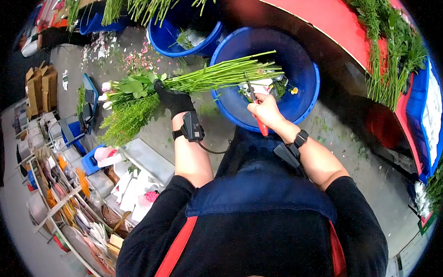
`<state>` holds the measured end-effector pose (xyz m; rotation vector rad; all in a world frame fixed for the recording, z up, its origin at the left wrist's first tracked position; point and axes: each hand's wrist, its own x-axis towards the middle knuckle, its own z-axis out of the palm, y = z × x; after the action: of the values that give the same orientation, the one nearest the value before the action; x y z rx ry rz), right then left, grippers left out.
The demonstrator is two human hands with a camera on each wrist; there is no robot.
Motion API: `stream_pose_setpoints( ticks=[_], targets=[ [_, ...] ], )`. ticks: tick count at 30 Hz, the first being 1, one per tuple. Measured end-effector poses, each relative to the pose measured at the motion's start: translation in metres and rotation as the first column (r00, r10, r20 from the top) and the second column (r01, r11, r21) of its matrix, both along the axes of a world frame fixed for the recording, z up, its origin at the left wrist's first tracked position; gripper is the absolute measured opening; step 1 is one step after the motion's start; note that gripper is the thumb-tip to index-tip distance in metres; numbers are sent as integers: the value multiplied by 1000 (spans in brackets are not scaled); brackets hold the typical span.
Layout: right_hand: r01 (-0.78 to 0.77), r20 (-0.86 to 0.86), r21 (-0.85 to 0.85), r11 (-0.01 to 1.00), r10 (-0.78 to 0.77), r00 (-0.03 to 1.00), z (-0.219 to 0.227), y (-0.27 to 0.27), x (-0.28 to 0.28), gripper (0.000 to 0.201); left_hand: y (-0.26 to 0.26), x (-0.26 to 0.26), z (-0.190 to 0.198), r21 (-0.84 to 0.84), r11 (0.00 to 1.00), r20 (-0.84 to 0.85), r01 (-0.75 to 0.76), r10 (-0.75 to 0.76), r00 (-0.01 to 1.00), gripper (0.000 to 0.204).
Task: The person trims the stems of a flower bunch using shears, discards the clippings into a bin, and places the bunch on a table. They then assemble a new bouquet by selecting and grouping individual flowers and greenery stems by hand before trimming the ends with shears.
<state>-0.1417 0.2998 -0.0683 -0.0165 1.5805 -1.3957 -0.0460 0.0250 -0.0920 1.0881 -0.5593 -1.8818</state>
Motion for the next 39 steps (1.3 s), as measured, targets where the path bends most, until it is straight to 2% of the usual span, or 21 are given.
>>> stream_pose_setpoints(
  ticks=[3,6,7,8,10,12,13,14,15,18,19,22,23,26,27,30,31,35,37,38,39],
  targets=[
    [-47,19,69,997,45,999,-8,-1,10,23,-25,22,-26,76,991,-84,108,-102,991,67],
    [-79,85,45,996,75,994,-19,4,16,29,-37,29,-33,108,987,-111,123,-111,988,62],
    [-119,187,-38,992,124,975,-22,5,12,39,-37,30,-29,106,989,-101,105,-94,990,60],
    [-129,186,-52,990,137,973,-25,2,9,42,-37,30,-26,101,992,-87,81,-72,994,58],
    [-148,186,-80,986,161,969,-7,-12,-5,47,-32,28,-18,90,995,-53,33,-28,998,55],
    [-151,167,-171,974,180,970,-19,-29,-11,58,-24,25,-9,75,997,4,-33,33,999,52],
    [-172,107,-182,968,193,975,-19,-38,-16,60,-17,18,1,64,993,102,-100,93,990,56],
    [-194,46,-191,962,206,977,-20,-46,-22,63,-10,16,14,145,983,234,-110,74,969,57],
    [-195,-69,-179,964,185,980,-29,-52,-24,46,-9,17,16,150,985,294,-88,41,955,57],
    [-251,-192,-144,957,222,956,-38,-54,-23,41,-25,31,-10,188,981,320,-51,-13,947,56],
    [-275,-207,-91,957,252,945,-38,-53,-24,47,-30,35,-17,206,978,304,-42,-23,952,56],
    [-256,-154,1,967,253,955,-45,-55,-15,39,-35,42,-27,125,991,207,44,-69,976,56],
    [-178,-178,-7,984,174,968,-45,-56,-9,34,-37,39,-28,195,980,164,-40,7,986,49],
    [-157,-98,1,988,157,983,-45,-53,1,33,-43,51,-37,140,989,328,43,-87,941,47],
    [-238,-5,83,968,240,971,-43,-50,-3,41,-64,64,-77,206,978,183,0,-38,982,47],
    [-229,-144,-34,973,222,964,-57,-48,-4,53,-56,48,-47,254,967,356,-25,-70,932,47],
    [-291,-107,-40,956,285,952,-50,-52,-12,64,-51,41,-31,269,962,411,-34,-83,908,48],
    [-331,-230,-59,942,310,923,-23,-82,-29,59,-47,41,-15,157,987,521,39,-116,846,48],
    [-287,-173,-47,957,275,946,-39,-81,-26,53,-62,45,-44,241,970,282,29,-99,954,47],
    [-268,-142,-39,963,260,955,-46,-81,-25,50,-68,50,-54,233,972,260,40,-102,960,48],
    [-223,-208,-42,974,210,955,-40,-83,-21,41,-72,52,-59,226,973,236,51,-105,966,50]
  ],
)
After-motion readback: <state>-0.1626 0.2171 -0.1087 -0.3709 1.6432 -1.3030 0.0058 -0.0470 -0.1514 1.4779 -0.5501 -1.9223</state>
